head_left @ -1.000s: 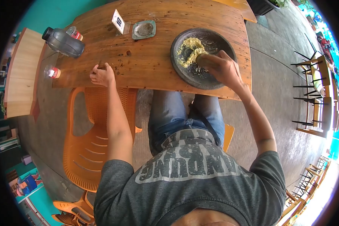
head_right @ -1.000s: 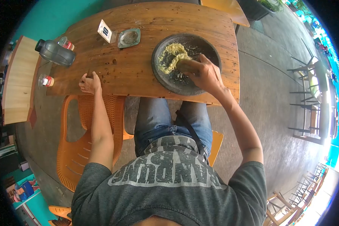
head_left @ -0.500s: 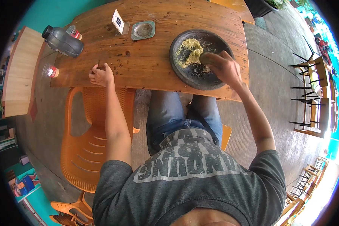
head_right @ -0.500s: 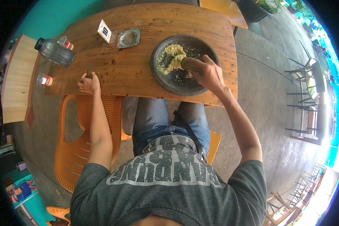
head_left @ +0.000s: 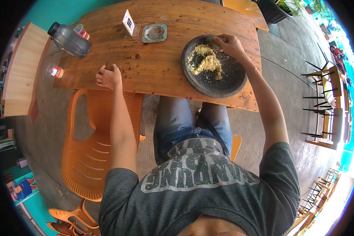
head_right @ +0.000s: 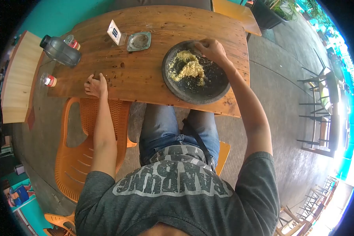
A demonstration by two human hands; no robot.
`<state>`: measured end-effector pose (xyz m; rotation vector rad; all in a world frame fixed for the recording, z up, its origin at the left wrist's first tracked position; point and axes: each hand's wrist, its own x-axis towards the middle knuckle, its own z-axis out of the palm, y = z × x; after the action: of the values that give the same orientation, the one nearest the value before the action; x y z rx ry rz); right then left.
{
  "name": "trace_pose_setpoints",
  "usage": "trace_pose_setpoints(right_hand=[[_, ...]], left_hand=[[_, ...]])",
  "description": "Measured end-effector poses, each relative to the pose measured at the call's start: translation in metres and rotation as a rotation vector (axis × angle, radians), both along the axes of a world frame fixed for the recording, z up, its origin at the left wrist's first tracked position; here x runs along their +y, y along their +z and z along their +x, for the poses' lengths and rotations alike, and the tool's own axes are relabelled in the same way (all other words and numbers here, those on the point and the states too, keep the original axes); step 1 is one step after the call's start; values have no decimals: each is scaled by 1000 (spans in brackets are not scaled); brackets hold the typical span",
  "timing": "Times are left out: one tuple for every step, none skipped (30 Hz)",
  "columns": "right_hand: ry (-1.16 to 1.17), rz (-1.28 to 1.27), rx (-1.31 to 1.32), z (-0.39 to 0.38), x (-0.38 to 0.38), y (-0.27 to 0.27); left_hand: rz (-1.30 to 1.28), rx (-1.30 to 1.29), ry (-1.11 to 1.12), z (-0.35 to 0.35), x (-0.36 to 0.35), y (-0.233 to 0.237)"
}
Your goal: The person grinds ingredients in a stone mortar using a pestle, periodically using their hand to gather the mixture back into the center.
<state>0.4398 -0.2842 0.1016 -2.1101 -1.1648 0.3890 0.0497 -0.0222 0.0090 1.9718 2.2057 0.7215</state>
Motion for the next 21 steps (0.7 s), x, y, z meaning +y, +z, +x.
trace_pose_setpoints(right_hand=[[-3, -29, 9, 2, 4, 1], [-7, -61, 19, 4, 8, 3], [57, -127, 13, 9, 14, 7], [120, -191, 8, 14, 21, 12], [181, -252, 5, 15, 24, 14], [219, -289, -17, 12, 27, 17], [259, -322, -40, 7, 33, 19], [302, -355, -64, 3, 39, 22], [357, -369, -94, 1, 43, 23], [413, -384, -122, 0, 47, 24], [468, -403, -147, -3, 48, 23], [454, -465, -169, -10, 49, 27], [437, -527, -192, -19, 50, 35], [420, -588, -218, -23, 51, 43], [432, -635, -203, -24, 52, 47], [447, -681, -187, -25, 54, 50], [461, -728, -171, -26, 55, 51], [453, -705, -163, -27, 53, 49], [443, -681, -156, -28, 50, 45], [430, -657, -150, -28, 45, 41], [445, -608, -239, -28, 42, 37]], left_hand=[[30, 0, 3, 1, 3, -3], [57, -1, 6, 2, 3, -7], [53, -7, 8, 1, 3, -9], [50, -13, 9, 1, 4, -8], [50, -18, 8, 1, 4, -8], [68, -15, 5, 2, 3, -9], [90, -14, 4, 2, 3, -11], [112, -12, 6, 0, 4, -11], [102, -12, 4, 1, 5, -10], [89, -11, 2, 1, 5, -9], [72, -6, -2, 0, 3, -10], [69, -6, -4, -1, 2, -9], [66, -6, -7, -1, 1, -8], [64, -10, -10, 0, 2, -7], [61, -14, -10, 1, 2, -7], [57, -17, -8, 1, 3, -7], [54, -20, -5, 0, 3, -8], [52, -16, -3, -1, 2, -8], [51, -14, -3, -1, 2, -7], [52, -14, -5, 0, 2, -6], [49, -12, -8, 1, 2, -7]])
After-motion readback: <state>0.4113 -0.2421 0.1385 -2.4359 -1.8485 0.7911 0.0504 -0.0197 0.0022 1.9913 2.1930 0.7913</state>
